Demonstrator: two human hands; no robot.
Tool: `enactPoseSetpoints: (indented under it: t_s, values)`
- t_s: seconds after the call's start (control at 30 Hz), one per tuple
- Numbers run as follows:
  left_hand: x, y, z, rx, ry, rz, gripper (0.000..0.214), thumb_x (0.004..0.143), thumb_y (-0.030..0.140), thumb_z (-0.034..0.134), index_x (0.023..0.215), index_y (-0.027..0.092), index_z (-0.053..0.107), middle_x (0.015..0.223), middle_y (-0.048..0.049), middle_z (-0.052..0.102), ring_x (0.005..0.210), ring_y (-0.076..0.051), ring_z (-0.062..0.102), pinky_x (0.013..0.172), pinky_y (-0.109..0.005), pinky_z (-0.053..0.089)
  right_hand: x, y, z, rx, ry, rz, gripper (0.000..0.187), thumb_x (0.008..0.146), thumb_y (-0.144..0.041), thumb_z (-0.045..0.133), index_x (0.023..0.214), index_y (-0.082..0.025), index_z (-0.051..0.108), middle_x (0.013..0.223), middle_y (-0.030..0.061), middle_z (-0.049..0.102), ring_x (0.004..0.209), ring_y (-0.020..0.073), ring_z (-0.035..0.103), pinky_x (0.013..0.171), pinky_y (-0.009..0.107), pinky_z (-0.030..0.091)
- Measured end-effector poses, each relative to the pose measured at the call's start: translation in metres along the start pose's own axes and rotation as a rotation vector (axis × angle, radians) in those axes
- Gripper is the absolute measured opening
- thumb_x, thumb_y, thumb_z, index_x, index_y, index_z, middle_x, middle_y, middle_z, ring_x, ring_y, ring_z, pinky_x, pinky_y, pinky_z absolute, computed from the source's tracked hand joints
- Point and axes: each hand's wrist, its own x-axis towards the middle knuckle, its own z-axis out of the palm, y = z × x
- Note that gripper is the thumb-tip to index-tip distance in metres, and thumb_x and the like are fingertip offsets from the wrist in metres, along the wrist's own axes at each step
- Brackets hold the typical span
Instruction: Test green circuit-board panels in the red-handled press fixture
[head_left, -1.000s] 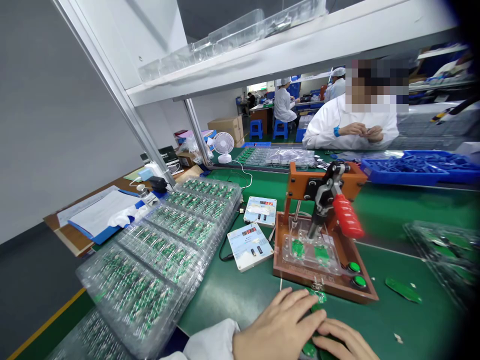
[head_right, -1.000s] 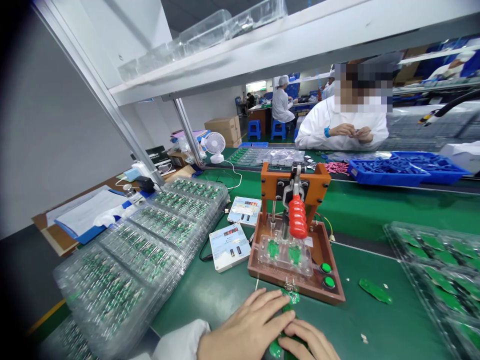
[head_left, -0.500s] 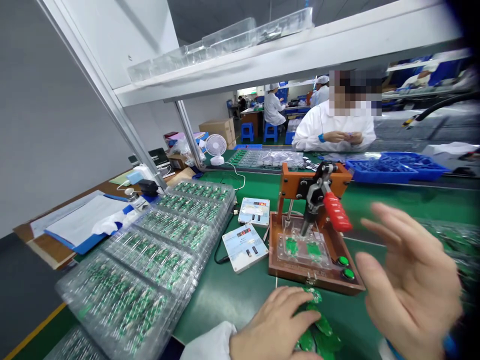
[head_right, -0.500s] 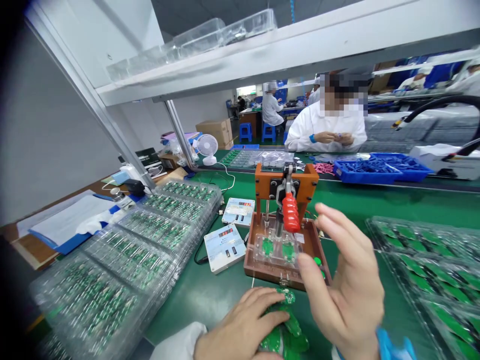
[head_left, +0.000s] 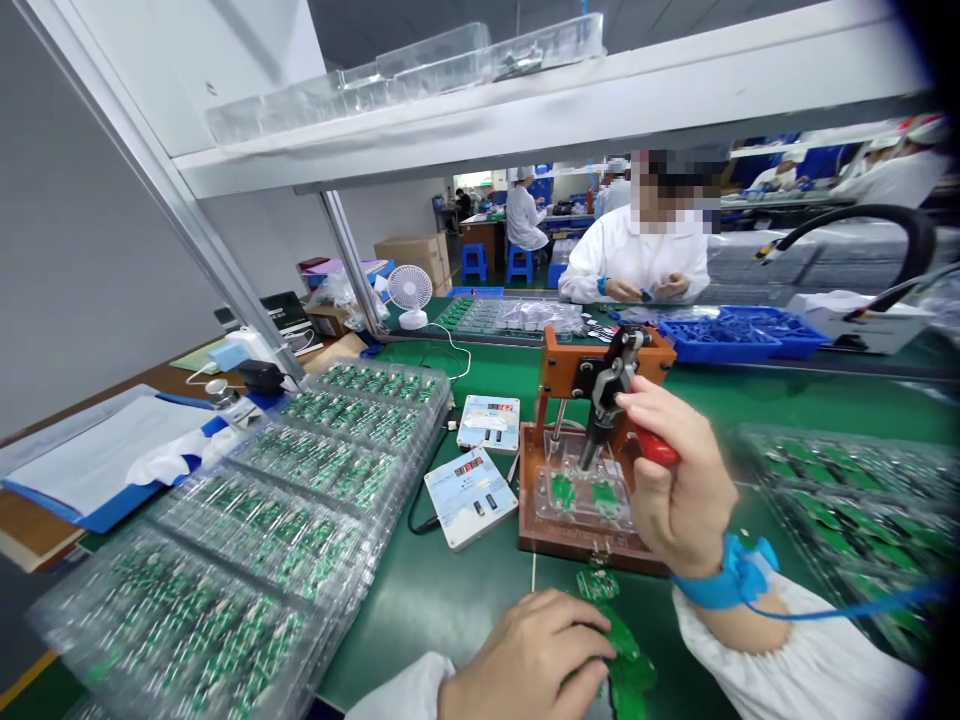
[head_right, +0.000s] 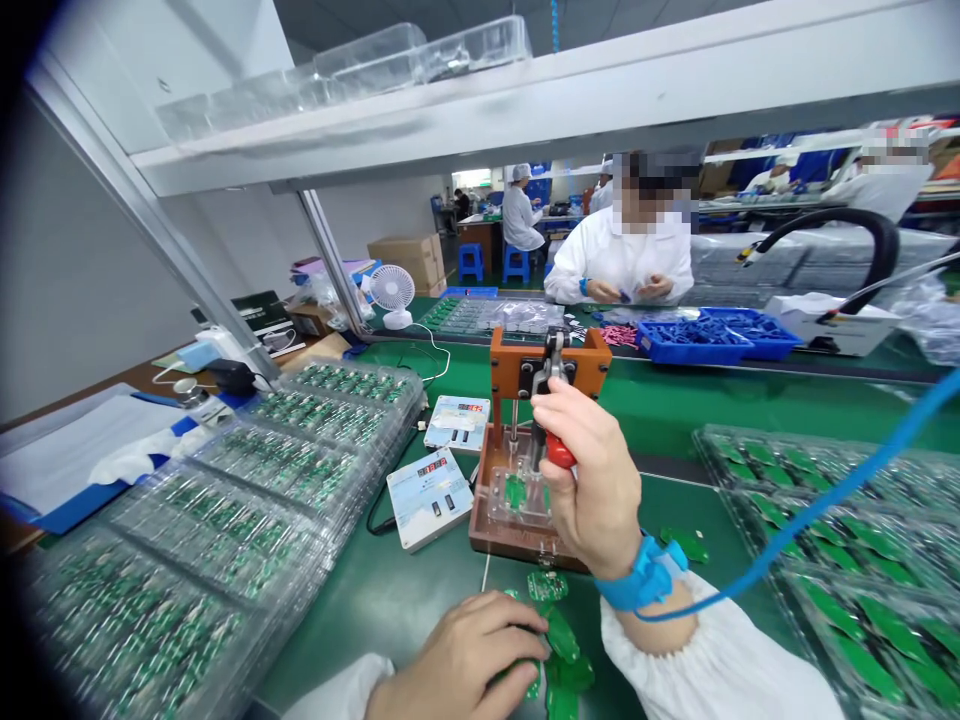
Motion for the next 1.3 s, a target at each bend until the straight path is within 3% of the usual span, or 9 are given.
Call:
enactPoseSetpoints:
  t_s: [0.13,0.23,0.33,0.43,0.57,0.73,0.9,1.1,1.3]
  values:
    - [0.0,0.002,-0.001,-0.025,-0.005,0.002,0.015,0.102,0.024,0.055,0.106,0.021,0.069,0.113,-0.0014,0.075,0.098,-0.018,0.071,0.09,-0.03,0.053,0.047,-0.005,-0.006,-0.096,0.122,0.042,0.036,0.109,-0.046,0.044,0.123,-0.022,0.067,0.094,0.0057,0.073,0.096,0.0208,0.072,0.086,0.039,0.054]
    - [0.002,0.006,-0.005,-0.048,-0.004,-0.036,0.015,0.1,0.019,0.056,0.106,0.022,0.07,0.114,-0.0005,0.074,0.098,-0.017,0.072,0.09,-0.029,0.053,0.104,0.005,-0.005,0.042,0.133,0.135,0.034,0.11,-0.044,0.044,0.119,-0.019,0.066,0.082,-0.0006,0.065,0.067,0.0098,0.065,0.064,0.027,0.049]
    - [0.004,0.009,-0.01,-0.067,-0.008,-0.05,0.017,0.1,0.016,0.055,0.107,0.022,0.069,0.112,-0.0009,0.075,0.098,-0.018,0.072,0.089,-0.029,0.053,0.15,0.036,0.003,0.215,-0.067,0.342,0.036,0.112,-0.036,0.039,0.116,-0.012,0.065,0.071,-0.0057,0.059,0.06,0.0047,0.06,0.059,0.02,0.046]
    - [0.004,0.009,-0.013,-0.086,-0.014,-0.068,0.017,0.101,0.015,0.054,0.108,0.021,0.069,0.11,-0.0018,0.076,0.099,-0.018,0.072,0.09,-0.03,0.054,0.16,0.069,0.007,0.173,-0.289,0.565,0.038,0.111,-0.027,0.036,0.119,-0.006,0.066,0.075,-0.0028,0.067,0.076,0.0082,0.066,0.081,0.028,0.055]
    - [0.005,0.011,-0.015,-0.121,0.029,-0.065,0.018,0.1,0.012,0.054,0.106,0.022,0.069,0.105,-0.0017,0.076,0.097,-0.017,0.071,0.088,-0.029,0.054,0.117,0.077,-0.01,-0.016,-0.293,0.573,0.032,0.107,-0.031,0.047,0.126,-0.019,0.07,0.124,0.005,0.072,0.125,0.0235,0.063,0.116,0.049,0.043]
    - [0.022,0.006,-0.034,0.0,0.268,-0.056,0.018,0.099,0.012,0.057,0.107,0.024,0.068,0.111,-0.0033,0.073,0.107,-0.02,0.066,0.096,-0.036,0.054,0.012,0.052,-0.045,-0.146,-0.022,0.606,0.037,0.1,-0.038,0.058,0.135,-0.027,0.06,0.13,0.0079,0.068,0.12,0.027,0.064,0.097,0.047,0.055]
    - [0.064,-0.017,-0.055,0.294,0.254,-0.177,0.028,0.101,0.023,0.057,0.129,0.024,0.064,0.135,-0.0101,0.06,0.129,-0.028,0.053,0.109,-0.05,0.048,-0.071,0.024,-0.042,-0.241,-0.356,0.69,0.023,0.1,-0.036,0.054,0.11,-0.025,0.071,0.112,0.0087,0.072,0.108,0.029,0.063,0.097,0.05,0.052]
    - [0.098,-0.03,-0.05,0.392,0.154,-0.212,0.024,0.101,0.024,0.057,0.122,0.018,0.065,0.139,-0.0139,0.056,0.133,-0.033,0.047,0.112,-0.053,0.043,-0.084,0.009,-0.026,-0.2,-0.486,0.721,0.021,0.099,-0.03,0.053,0.104,-0.021,0.071,0.118,0.0139,0.068,0.12,0.0351,0.056,0.104,0.058,0.044]
    - [0.085,-0.024,-0.052,0.186,0.342,-0.263,0.013,0.1,0.021,0.057,0.11,0.02,0.065,0.11,-0.0065,0.069,0.107,-0.024,0.061,0.098,-0.042,0.047,-0.073,0.008,-0.041,-0.006,-0.462,0.863,0.012,0.096,-0.032,0.058,0.101,-0.022,0.061,0.101,0.0065,0.069,0.098,0.0241,0.066,0.09,0.042,0.055]
